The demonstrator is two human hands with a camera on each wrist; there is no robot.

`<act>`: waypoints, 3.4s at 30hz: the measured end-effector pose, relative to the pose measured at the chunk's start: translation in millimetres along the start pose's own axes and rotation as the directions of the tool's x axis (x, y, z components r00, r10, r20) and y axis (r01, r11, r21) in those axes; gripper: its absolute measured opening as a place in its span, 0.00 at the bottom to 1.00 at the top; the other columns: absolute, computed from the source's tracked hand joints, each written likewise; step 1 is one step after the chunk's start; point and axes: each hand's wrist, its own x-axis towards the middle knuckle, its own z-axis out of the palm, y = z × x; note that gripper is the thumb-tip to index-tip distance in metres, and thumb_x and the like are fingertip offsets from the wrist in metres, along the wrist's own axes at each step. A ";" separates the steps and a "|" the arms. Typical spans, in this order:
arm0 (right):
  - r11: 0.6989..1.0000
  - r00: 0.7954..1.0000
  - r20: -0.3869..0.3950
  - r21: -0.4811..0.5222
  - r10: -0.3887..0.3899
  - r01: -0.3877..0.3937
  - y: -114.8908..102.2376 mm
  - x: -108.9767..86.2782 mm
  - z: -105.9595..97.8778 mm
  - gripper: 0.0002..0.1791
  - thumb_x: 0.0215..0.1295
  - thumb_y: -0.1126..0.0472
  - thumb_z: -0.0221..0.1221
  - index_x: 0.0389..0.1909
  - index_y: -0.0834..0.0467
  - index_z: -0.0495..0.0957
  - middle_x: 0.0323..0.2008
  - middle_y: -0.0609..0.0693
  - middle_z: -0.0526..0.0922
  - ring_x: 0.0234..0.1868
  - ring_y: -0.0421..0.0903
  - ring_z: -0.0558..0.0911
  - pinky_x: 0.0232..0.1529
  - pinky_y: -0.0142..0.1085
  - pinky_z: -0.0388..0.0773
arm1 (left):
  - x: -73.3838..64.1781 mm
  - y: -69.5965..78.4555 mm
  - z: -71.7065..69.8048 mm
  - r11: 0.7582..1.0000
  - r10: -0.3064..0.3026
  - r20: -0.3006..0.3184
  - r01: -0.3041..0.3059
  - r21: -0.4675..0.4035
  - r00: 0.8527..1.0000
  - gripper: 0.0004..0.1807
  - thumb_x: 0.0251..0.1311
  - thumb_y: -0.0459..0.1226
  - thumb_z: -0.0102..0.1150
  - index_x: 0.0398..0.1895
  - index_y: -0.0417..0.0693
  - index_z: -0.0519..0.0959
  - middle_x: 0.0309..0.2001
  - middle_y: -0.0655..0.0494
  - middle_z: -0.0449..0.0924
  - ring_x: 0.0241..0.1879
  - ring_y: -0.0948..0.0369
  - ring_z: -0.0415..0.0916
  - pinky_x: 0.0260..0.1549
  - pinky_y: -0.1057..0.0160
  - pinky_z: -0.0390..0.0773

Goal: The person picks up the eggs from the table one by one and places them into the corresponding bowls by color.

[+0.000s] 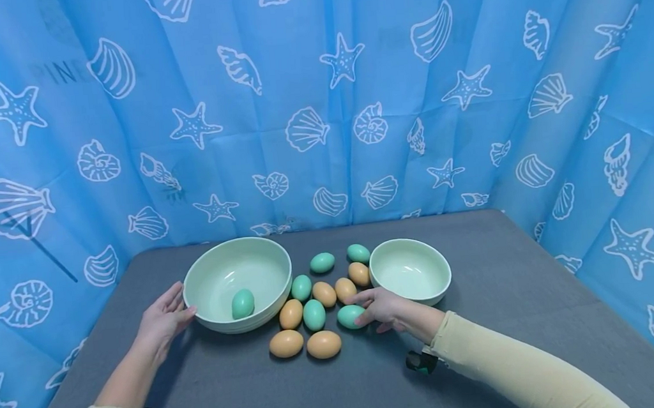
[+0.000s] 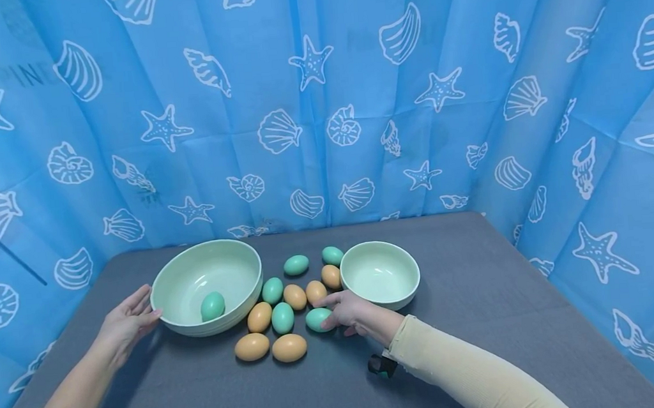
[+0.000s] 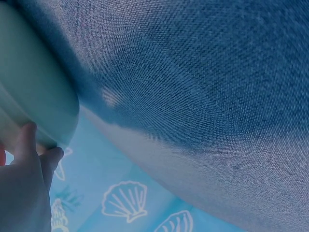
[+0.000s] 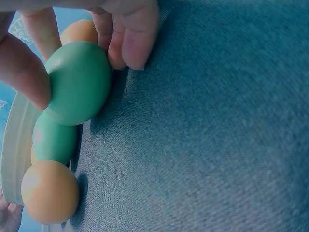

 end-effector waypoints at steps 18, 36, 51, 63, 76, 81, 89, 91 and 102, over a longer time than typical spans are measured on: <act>0.997 0.998 0.064 0.070 -0.026 0.022 -9.7 -6.2 -2.7 0.25 0.64 0.73 0.62 0.63 0.64 0.76 0.58 0.64 0.74 0.52 0.54 0.81 0.54 0.54 0.81 | 0.3 -0.7 -1.4 1.000 0.002 0.017 -0.002 -0.006 1.000 0.43 0.73 0.30 0.51 0.81 0.48 0.37 0.80 0.47 0.36 0.79 0.49 0.38 0.71 0.48 0.59; 0.996 0.993 0.107 0.082 -0.050 0.041 -38.5 -11.1 -10.1 0.27 0.68 0.71 0.60 0.68 0.61 0.73 0.69 0.67 0.65 0.58 0.56 0.78 0.54 0.49 0.82 | 3.2 -1.3 -2.6 1.000 0.007 0.018 -0.007 -0.004 1.000 0.43 0.74 0.30 0.51 0.81 0.48 0.37 0.80 0.47 0.36 0.79 0.49 0.38 0.71 0.49 0.60; 0.978 0.985 0.128 0.189 -0.112 0.086 -63.0 -3.0 -10.0 0.28 0.70 0.70 0.58 0.71 0.62 0.68 0.59 0.62 0.70 0.39 0.45 0.79 0.51 0.45 0.81 | 2.7 -1.9 -1.6 1.000 0.011 0.014 -0.010 -0.026 1.000 0.42 0.74 0.29 0.50 0.81 0.48 0.37 0.80 0.47 0.35 0.79 0.50 0.37 0.72 0.47 0.58; 0.968 0.977 0.175 0.239 -0.123 0.079 -84.5 3.0 -3.2 0.28 0.72 0.70 0.55 0.72 0.61 0.67 0.61 0.61 0.73 0.38 0.43 0.80 0.48 0.39 0.82 | 0.8 -1.0 -1.2 1.000 0.009 0.011 -0.009 -0.017 1.000 0.42 0.74 0.29 0.50 0.81 0.47 0.38 0.80 0.46 0.36 0.79 0.49 0.38 0.72 0.47 0.59; 0.965 0.973 0.183 0.244 -0.142 0.095 -98.3 10.1 5.8 0.29 0.72 0.69 0.55 0.73 0.59 0.66 0.61 0.61 0.74 0.45 0.47 0.81 0.54 0.45 0.81 | 2.3 -1.6 -2.2 1.000 0.022 0.018 -0.022 -0.003 1.000 0.42 0.74 0.30 0.49 0.81 0.48 0.37 0.81 0.46 0.36 0.79 0.49 0.38 0.71 0.48 0.59; 0.964 0.970 0.191 0.245 -0.150 0.101 -104.5 12.4 10.8 0.29 0.72 0.69 0.56 0.73 0.58 0.66 0.58 0.61 0.77 0.46 0.51 0.82 0.55 0.46 0.81 | 1.2 -3.0 -0.6 0.999 0.033 0.013 -0.033 0.002 0.999 0.41 0.74 0.29 0.49 0.81 0.47 0.37 0.80 0.46 0.36 0.79 0.49 0.38 0.71 0.48 0.59; 0.961 0.964 0.212 0.255 -0.162 0.105 -112.5 17.7 19.6 0.29 0.72 0.70 0.55 0.73 0.58 0.66 0.57 0.63 0.79 0.63 0.64 0.76 0.61 0.51 0.77 | 0.4 -4.8 0.4 1.000 0.026 0.000 -0.026 -0.015 1.000 0.42 0.74 0.29 0.50 0.81 0.47 0.38 0.80 0.45 0.36 0.79 0.48 0.38 0.72 0.48 0.59; 0.959 0.961 0.220 0.261 -0.168 0.108 -115.0 19.2 21.4 0.30 0.72 0.70 0.55 0.73 0.58 0.66 0.56 0.63 0.79 0.58 0.62 0.80 0.60 0.49 0.78 | 0.1 -4.6 -0.1 1.000 0.026 0.004 -0.026 -0.014 1.000 0.42 0.74 0.29 0.50 0.81 0.47 0.38 0.80 0.45 0.37 0.79 0.48 0.38 0.72 0.48 0.59; 0.957 0.958 0.238 0.274 -0.160 0.092 -127.9 28.6 32.2 0.30 0.73 0.68 0.55 0.74 0.55 0.66 0.57 0.60 0.77 0.50 0.52 0.81 0.62 0.49 0.77 | 2.2 -2.5 -1.7 0.999 0.030 0.002 -0.030 -0.016 1.000 0.41 0.74 0.29 0.49 0.81 0.47 0.38 0.80 0.46 0.37 0.79 0.49 0.39 0.72 0.48 0.60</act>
